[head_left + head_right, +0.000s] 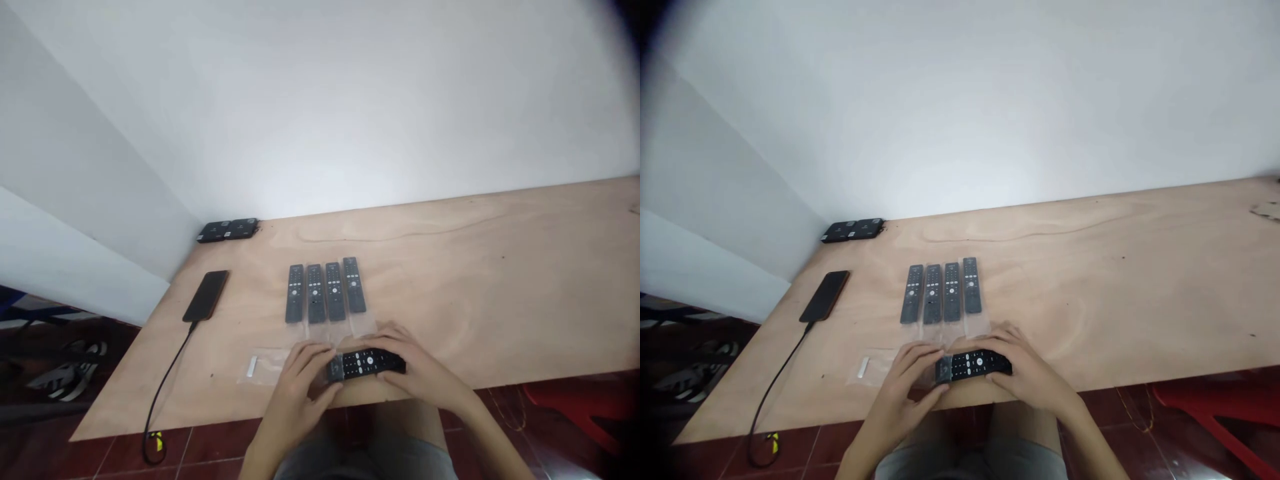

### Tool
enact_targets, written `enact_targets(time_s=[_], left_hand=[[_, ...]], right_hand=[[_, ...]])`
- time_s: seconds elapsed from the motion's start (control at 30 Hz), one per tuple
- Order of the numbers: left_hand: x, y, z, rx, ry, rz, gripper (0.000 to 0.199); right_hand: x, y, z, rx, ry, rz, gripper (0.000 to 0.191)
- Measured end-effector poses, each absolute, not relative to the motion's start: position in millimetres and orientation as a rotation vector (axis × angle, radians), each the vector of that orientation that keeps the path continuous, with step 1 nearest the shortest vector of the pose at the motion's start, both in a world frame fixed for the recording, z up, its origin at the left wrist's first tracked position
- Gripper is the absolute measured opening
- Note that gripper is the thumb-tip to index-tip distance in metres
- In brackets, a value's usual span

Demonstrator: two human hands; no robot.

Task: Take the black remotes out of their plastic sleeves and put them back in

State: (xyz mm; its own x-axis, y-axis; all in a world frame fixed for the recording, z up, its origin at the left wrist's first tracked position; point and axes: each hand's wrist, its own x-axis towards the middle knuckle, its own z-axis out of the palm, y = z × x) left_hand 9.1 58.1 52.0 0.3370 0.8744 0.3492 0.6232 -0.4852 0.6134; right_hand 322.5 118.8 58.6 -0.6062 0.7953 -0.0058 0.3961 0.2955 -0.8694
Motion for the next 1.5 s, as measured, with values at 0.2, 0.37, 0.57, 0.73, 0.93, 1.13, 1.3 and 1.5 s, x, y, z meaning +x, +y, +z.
enact_targets(time_s=[0.2,0.37,0.57,0.73,0.93,1.13,1.3,1.5], left_hand=[[-1,61,50,2.227,1.297,0.844,0.057],[13,58,50,2.213,1.307,0.805,0.052],[29,60,51,2.223,1.39,0.767,0.068],[32,63,58,2.192,1.418,0.751,0.078],[3,56,66,2.166,1.421,0.738,0.075],[-5,55,60,2.198,1.424,0.729,0.059],[6,59,58,2.237,1.391,0.763,0.066],[16,60,60,2.281,1.375,0.747,0.06]], right_hand=[[322,118,52,-1.1,-2.112,1.262,0.062],[316,113,49,-1.078,-2.048,1.305,0.066],[297,111,52,-1.041,-2.064,1.254,0.064],[287,110,53,-1.024,-2.079,1.167,0.061],[311,103,39,-1.199,-1.891,0.968,0.043],[314,94,30,-1.272,-1.762,0.947,0.033],[296,91,35,-1.258,-1.672,1.049,0.033],[275,87,41,-1.23,-1.543,1.161,0.035]])
